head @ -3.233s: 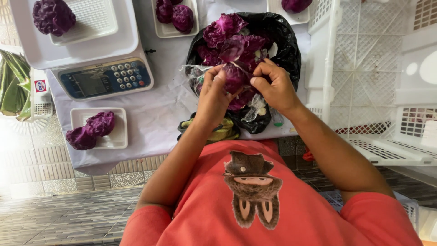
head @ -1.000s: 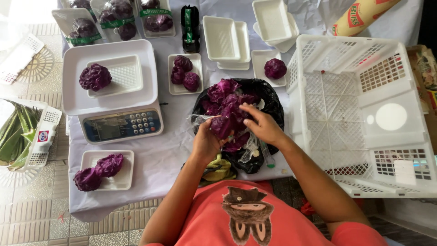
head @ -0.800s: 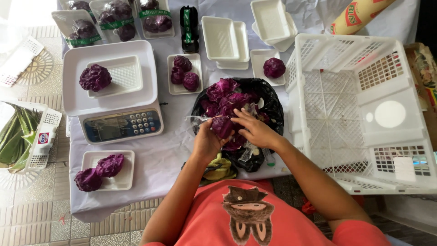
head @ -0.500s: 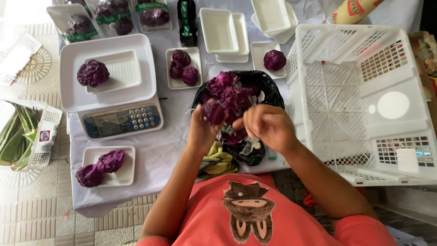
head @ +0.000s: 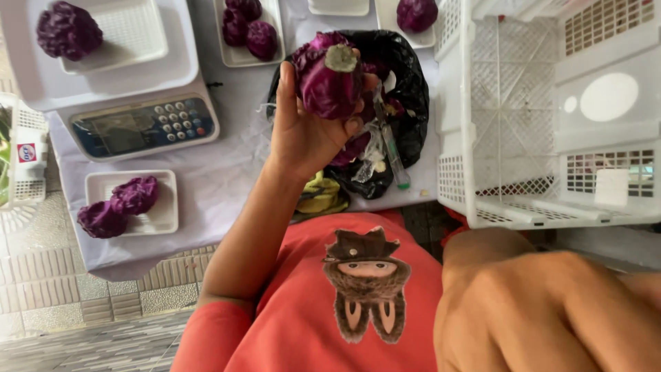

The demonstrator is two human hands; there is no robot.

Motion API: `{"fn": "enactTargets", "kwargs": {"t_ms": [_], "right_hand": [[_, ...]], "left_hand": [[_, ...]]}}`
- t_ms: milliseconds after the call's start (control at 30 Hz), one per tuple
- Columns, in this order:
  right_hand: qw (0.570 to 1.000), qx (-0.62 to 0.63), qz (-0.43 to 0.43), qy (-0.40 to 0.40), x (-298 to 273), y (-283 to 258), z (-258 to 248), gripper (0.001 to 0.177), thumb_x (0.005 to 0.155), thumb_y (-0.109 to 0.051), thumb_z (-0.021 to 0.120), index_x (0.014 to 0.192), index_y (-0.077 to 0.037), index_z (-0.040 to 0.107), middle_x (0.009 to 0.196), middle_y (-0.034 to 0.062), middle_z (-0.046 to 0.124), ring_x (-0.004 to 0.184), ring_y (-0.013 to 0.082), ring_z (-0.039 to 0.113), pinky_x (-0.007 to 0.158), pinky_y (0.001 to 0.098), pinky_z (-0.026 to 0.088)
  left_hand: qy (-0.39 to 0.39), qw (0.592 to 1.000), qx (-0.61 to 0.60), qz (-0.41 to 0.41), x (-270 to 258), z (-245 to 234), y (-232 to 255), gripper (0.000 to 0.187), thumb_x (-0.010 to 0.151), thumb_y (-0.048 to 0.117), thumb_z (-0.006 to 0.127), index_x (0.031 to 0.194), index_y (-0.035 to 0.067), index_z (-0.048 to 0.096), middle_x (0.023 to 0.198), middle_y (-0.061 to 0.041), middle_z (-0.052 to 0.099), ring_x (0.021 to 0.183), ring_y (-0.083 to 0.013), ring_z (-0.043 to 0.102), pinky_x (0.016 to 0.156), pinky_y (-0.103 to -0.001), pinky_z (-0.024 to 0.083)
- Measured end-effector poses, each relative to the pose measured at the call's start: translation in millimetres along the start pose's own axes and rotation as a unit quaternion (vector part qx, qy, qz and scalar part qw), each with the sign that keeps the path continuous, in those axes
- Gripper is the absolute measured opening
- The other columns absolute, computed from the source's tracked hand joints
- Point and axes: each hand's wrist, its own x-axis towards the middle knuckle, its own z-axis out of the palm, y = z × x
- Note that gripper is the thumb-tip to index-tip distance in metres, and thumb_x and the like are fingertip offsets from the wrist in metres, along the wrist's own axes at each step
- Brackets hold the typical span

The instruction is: Cleaning and preparing red cabbages by peeling outer leaves and wiping them before placing on trays.

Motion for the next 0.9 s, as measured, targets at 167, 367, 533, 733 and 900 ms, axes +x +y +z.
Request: {"fn": "enactTargets", "kwargs": {"t_ms": [167, 367, 533, 733, 900], "right_hand": [[1.000, -0.026, -0.013, 0.001, -15, -7, 9, 0.053, 0.118, -0.021, 0.018, 0.070, -0.017, 0.038, 0.064, 0.0001, 0.028, 0.053, 0.0271, 0.031, 0.062, 0.0472, 0.034], [0.999, -0.040, -0.029, -0.002, -30, -12, 13, 0.045, 0.114, -0.014, 0.018, 0.073, -0.018, 0.035, 0.064, -0.0015, 0.028, 0.051, 0.0239, 0.030, 0.062, 0.0454, 0.038], [0.997, -0.060, -0.040, -0.004, -41, -19, 16, 0.040, 0.112, -0.010, 0.018, 0.076, -0.019, 0.033, 0.064, -0.0027, 0.028, 0.051, 0.0215, 0.030, 0.062, 0.0440, 0.040], [0.995, -0.079, -0.051, -0.019, -49, -32, 11, 0.035, 0.108, -0.003, 0.018, 0.079, -0.020, 0.030, 0.064, -0.0042, 0.028, 0.049, 0.0182, 0.029, 0.062, 0.0423, 0.044], [0.776, -0.508, -0.181, 0.327, -65, -10, 39, 0.026, 0.110, -0.021, 0.047, 0.084, -0.017, 0.046, 0.075, -0.0011, 0.043, 0.065, 0.0131, 0.039, 0.069, 0.0273, 0.043]], "left_hand": [[-0.026, 0.998, -0.021, -0.049, 2, 2, 2, 0.085, 0.097, 0.070, 0.043, 0.157, 0.009, 0.043, 0.140, -0.027, 0.060, 0.081, -0.0247, 0.067, 0.073, -0.031, 0.057], [-0.014, 0.998, -0.042, -0.049, 5, -2, -1, 0.087, 0.095, 0.070, 0.043, 0.154, 0.007, 0.044, 0.149, -0.029, 0.053, 0.078, -0.0252, 0.071, 0.071, -0.031, 0.061], [-0.004, 0.997, -0.066, -0.041, 8, -4, -7, 0.094, 0.095, 0.076, 0.037, 0.152, 0.002, 0.047, 0.157, -0.025, 0.049, 0.077, -0.0164, 0.062, 0.067, -0.026, 0.054], [0.041, 0.994, -0.099, 0.009, 6, 4, -6, 0.084, 0.093, 0.066, 0.051, 0.145, 0.001, 0.046, 0.153, -0.031, 0.047, 0.078, -0.0162, 0.067, 0.068, -0.023, 0.059], [0.121, 0.990, -0.051, 0.052, 4, 15, -13, 0.083, 0.090, 0.061, 0.058, 0.146, 0.002, 0.046, 0.136, -0.024, 0.061, 0.092, -0.0245, 0.074, 0.083, -0.031, 0.064]]}}
